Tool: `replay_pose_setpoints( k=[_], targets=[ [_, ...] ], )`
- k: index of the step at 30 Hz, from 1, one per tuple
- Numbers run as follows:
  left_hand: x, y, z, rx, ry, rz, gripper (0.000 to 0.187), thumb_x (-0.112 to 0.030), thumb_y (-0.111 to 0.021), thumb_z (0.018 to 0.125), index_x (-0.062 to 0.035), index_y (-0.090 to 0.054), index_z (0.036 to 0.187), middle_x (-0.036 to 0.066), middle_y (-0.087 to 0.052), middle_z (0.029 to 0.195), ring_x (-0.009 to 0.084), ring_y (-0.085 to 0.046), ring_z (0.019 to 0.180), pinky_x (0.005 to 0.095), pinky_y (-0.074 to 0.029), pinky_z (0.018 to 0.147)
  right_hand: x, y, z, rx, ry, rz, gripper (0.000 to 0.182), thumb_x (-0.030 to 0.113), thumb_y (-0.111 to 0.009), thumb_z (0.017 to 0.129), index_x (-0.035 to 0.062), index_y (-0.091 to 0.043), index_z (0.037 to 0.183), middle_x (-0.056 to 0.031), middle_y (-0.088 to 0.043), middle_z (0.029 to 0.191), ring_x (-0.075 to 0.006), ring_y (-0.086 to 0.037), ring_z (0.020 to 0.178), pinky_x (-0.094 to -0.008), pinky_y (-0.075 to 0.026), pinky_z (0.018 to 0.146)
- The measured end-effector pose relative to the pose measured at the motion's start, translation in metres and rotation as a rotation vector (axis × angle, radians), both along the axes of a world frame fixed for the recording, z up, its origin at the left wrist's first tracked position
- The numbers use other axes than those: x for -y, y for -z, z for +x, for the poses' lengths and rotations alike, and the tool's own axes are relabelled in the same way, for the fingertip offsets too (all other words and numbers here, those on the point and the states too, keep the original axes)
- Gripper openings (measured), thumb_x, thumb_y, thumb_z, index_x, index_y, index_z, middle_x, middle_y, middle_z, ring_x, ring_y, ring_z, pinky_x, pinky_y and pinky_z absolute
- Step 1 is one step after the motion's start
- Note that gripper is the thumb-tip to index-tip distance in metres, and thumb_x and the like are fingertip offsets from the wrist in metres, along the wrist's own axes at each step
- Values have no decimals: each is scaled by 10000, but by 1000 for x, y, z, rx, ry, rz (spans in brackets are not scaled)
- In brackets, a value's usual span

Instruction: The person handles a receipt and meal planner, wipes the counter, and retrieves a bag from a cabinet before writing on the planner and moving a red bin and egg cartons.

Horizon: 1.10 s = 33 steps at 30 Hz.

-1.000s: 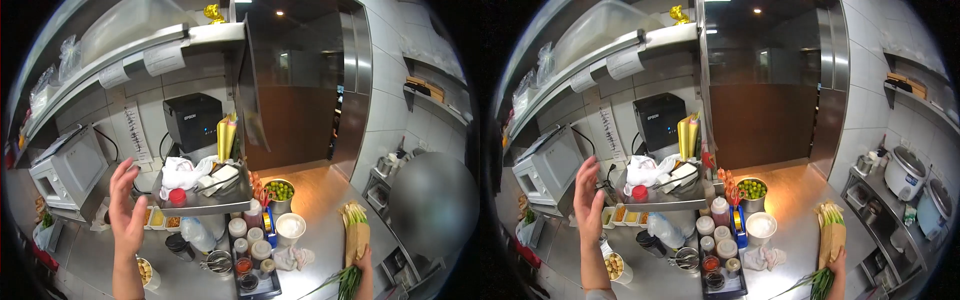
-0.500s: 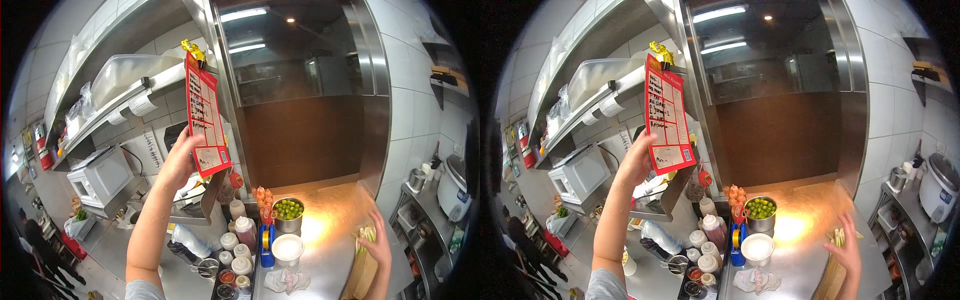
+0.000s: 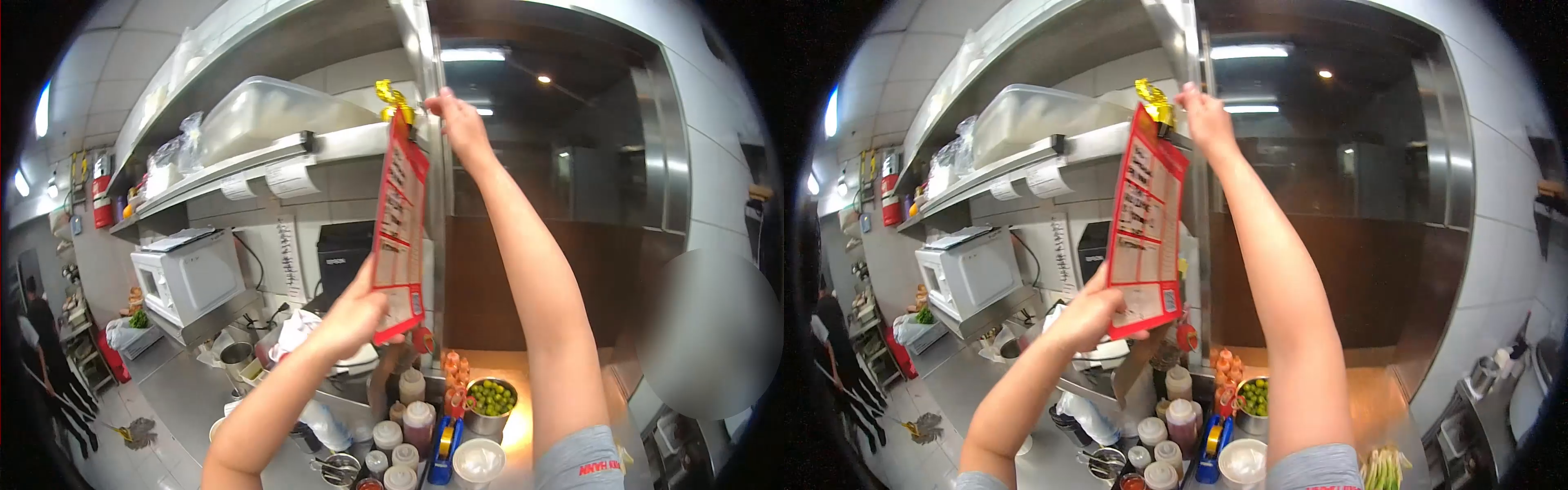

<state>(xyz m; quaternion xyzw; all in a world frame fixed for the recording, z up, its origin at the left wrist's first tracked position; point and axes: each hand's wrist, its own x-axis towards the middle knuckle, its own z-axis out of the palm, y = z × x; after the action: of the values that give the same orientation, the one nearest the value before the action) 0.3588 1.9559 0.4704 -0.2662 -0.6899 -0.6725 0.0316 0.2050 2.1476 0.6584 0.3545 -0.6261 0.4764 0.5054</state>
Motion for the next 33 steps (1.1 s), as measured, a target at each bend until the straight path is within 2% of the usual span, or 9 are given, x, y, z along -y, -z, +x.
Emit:
replay_pose_setpoints(
  k=[9,18,20,22,24,27,30,32,33],
  targets=[
    [-12,21,-20,-101,125,-4,716,-18,-316,790,-39,-22,1443,214,-413,1268,175,-582,730,282,-509,633,36,-35,-29,332,-587,50,661,520,-299,943,-30,-657,868,-139,-674,807,-200,-635,724,-295,-491,680],
    [-35,51,-18,-322,55,-46,711,-9,-322,784,22,-18,1426,258,-273,1377,274,-498,1038,288,-419,919,50,-41,-37,258,-508,-21,542,447,-342,955,26,-583,713,-31,-523,587,-120,-491,539,-239,-394,540],
    [-40,59,5,100,272,256,689,-8,-327,805,-22,-44,1434,210,-415,1242,220,-570,837,299,-500,775,53,-43,-39,193,-554,-21,556,410,-291,974,68,-574,640,-18,-545,594,-98,-453,524,-258,-359,541],
    [-47,82,15,96,314,322,654,-7,-324,815,-44,-87,1424,160,-509,1072,190,-575,750,304,-525,663,50,-36,-46,200,-499,-57,564,416,-280,976,55,-597,681,-16,-555,622,-93,-462,560,-253,-362,558],
    [-46,97,31,102,334,186,619,44,-338,826,-45,-153,1410,118,-414,1293,177,-525,1042,301,-467,850,43,-33,-40,320,-630,-1,585,428,-262,977,14,-637,803,-41,-604,695,-118,-535,642,-253,-402,630],
    [-50,116,56,269,460,323,636,53,-321,820,-51,-130,1418,120,-415,1283,176,-518,1053,311,-460,865,39,-23,-23,260,-581,19,586,494,-267,958,7,-583,1038,-111,-664,847,-175,-584,823,-326,-418,783],
    [-52,135,76,234,474,289,649,41,-325,818,-43,-108,1423,145,-377,1317,203,-461,1122,317,-404,926,16,4,7,330,-280,-113,667,621,-309,892,122,-421,1320,-166,-462,1306,-228,-399,1225,-479,-236,1019],
    [-52,150,89,170,522,215,662,19,-339,816,-19,-85,1426,189,-307,1386,258,-345,1267,321,-294,1043,-14,41,42,325,-81,23,672,594,-332,900,105,-378,1358,-136,-349,1403,-215,-303,1306,-448,-186,1061],
    [-51,159,92,170,549,223,650,29,-328,821,-11,-83,1421,140,-347,1336,185,-457,1124,311,-413,933,-24,68,73,341,17,88,648,558,-341,914,92,-365,1363,-124,-353,1402,-211,-295,1314,-420,-190,1067]
  ],
)
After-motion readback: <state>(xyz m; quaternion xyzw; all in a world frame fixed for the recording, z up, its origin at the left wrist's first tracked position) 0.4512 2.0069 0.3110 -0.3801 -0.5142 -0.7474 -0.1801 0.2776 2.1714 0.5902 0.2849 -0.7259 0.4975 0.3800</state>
